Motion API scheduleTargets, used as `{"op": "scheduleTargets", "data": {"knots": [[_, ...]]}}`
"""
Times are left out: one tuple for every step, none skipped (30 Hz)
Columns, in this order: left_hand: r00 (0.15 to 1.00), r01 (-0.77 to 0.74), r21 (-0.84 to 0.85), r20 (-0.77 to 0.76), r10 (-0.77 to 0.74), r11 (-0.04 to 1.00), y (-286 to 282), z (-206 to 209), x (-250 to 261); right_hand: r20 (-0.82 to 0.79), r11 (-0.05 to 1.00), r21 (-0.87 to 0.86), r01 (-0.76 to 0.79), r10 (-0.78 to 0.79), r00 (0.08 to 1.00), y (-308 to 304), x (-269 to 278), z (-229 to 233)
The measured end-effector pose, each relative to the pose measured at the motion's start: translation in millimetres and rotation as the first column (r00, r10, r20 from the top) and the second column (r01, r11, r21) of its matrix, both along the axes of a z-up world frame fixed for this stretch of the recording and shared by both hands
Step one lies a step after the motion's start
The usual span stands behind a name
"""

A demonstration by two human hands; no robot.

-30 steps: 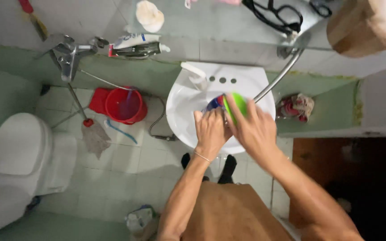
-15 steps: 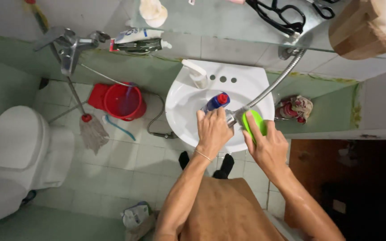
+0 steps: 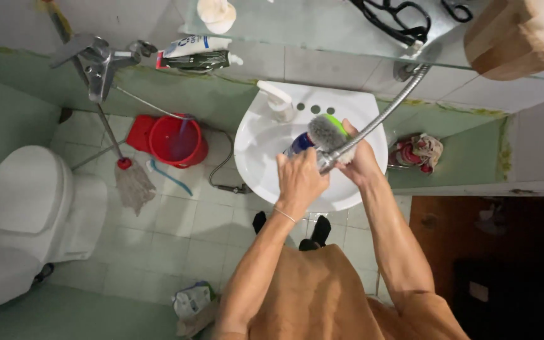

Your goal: Cleaning a bathroom sink and a detachable shower head using cleaning spray and a sponge.

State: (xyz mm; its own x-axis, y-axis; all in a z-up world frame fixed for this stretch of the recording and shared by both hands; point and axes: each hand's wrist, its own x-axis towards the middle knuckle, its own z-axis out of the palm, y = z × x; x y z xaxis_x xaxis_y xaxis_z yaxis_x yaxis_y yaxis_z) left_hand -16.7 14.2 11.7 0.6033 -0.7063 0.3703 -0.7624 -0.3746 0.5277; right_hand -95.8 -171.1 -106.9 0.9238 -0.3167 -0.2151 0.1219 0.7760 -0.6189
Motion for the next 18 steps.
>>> {"op": "scheduleTargets", "data": {"knots": [[1.0, 0.003, -0.004, 0.011, -0.003, 1.0, -0.2, 2.8, 3.7, 0.011, 1.0, -0.004, 0.003, -0.003, 1.0, 15.0, -8.7, 28.9], [1.0, 0.001, -0.012, -0.006, -0.001, 1.0, -0.4, 5.7, 7.9, -0.218, 0.993, -0.025, 0.118, -0.12, 0.969, 30.3, -17.5, 57.5], [1.0, -0.011, -0.027, -0.029, 0.01, 1.0, -2.8, 8.4, 10.7, -0.432, 0.973, -0.078, 0.216, -0.229, 0.872, 42.3, -26.9, 86.8], [1.0, -0.017, -0.037, -0.022, 0.017, 0.999, -5.2, 4.5, 11.5, -0.424, 0.974, -0.086, 0.211, -0.227, 0.877, 46.6, -26.6, 101.8], [0.999, -0.01, -0.02, -0.038, 0.009, 1.0, -5.8, -0.1, 11.6, -0.416, 0.98, -0.092, 0.177, -0.199, 0.887, 52.8, -27.0, 115.6], [0.999, -0.002, -0.003, -0.055, 0.001, 1.0, -7.9, -6.1, 11.2, -0.407, 0.985, -0.099, 0.143, -0.171, 0.897, 57.7, -28.1, 128.0], [0.998, 0.01, 0.013, -0.067, -0.009, 1.0, -5.1, -4.9, 8.4, -0.421, 0.985, -0.084, 0.153, -0.174, 0.89, 42.6, -19.4, 90.6], [0.994, 0.021, 0.032, -0.112, -0.017, 0.999, -3.4, -4.2, 5.0, -0.299, 0.991, -0.037, 0.13, -0.135, 0.945, 27.4, -12.7, 52.0], [0.988, 0.032, 0.043, -0.149, -0.025, 0.999, -5.0, -1.6, 5.5, -0.159, 0.995, -0.001, 0.104, -0.103, 0.982, 9.2, -2.7, 14.9], [0.988, 0.044, 0.052, -0.153, -0.036, 0.998, -3.0, 1.0, 3.3, -0.164, 0.993, 0.008, 0.116, -0.113, 0.98, 24.4, -16.0, 30.9], [0.979, 0.041, 0.097, -0.205, -0.021, 0.994, -4.9, 6.1, 9.2, -0.273, 0.988, -0.058, 0.144, -0.155, 0.949, 33.8, -18.0, 49.7], [0.967, 0.04, 0.142, -0.255, -0.003, 0.989, -5.7, 12.6, 15.5, -0.376, 0.978, -0.126, 0.166, -0.202, 0.905, 44.3, -19.9, 69.5], [0.971, 0.028, 0.132, -0.24, 0.005, 0.991, -9.1, 7.8, 20.4, -0.359, 0.978, -0.133, 0.158, -0.196, 0.912, 48.3, -24.5, 92.0], [0.966, 0.051, 0.132, -0.26, -0.015, 0.99, -12.7, 2.4, 25.6, -0.422, 0.98, -0.142, 0.141, -0.189, 0.887, 52.4, -29.6, 113.3], [0.956, 0.078, 0.147, -0.291, -0.032, 0.986, -9.6, -5.8, 24.6, -0.495, 0.983, -0.136, 0.124, -0.176, 0.851, 63.6, -42.2, 131.3], [0.958, 0.069, 0.152, -0.287, -0.023, 0.986, -9.5, -5.8, 26.0, -0.493, 0.985, -0.131, 0.117, -0.167, 0.854, 47.8, -25.1, 104.7], [0.949, 0.101, 0.103, -0.308, -0.065, 0.99, -8.3, -7.2, 21.3, -0.41, 0.983, -0.118, 0.142, -0.179, 0.895, 36.3, -17.2, 76.7], [0.939, 0.131, 0.052, -0.328, -0.107, 0.99, -7.6, -8.8, 15.9, -0.323, 0.981, -0.103, 0.167, -0.192, 0.927, 24.8, -10.5, 47.9]]}}
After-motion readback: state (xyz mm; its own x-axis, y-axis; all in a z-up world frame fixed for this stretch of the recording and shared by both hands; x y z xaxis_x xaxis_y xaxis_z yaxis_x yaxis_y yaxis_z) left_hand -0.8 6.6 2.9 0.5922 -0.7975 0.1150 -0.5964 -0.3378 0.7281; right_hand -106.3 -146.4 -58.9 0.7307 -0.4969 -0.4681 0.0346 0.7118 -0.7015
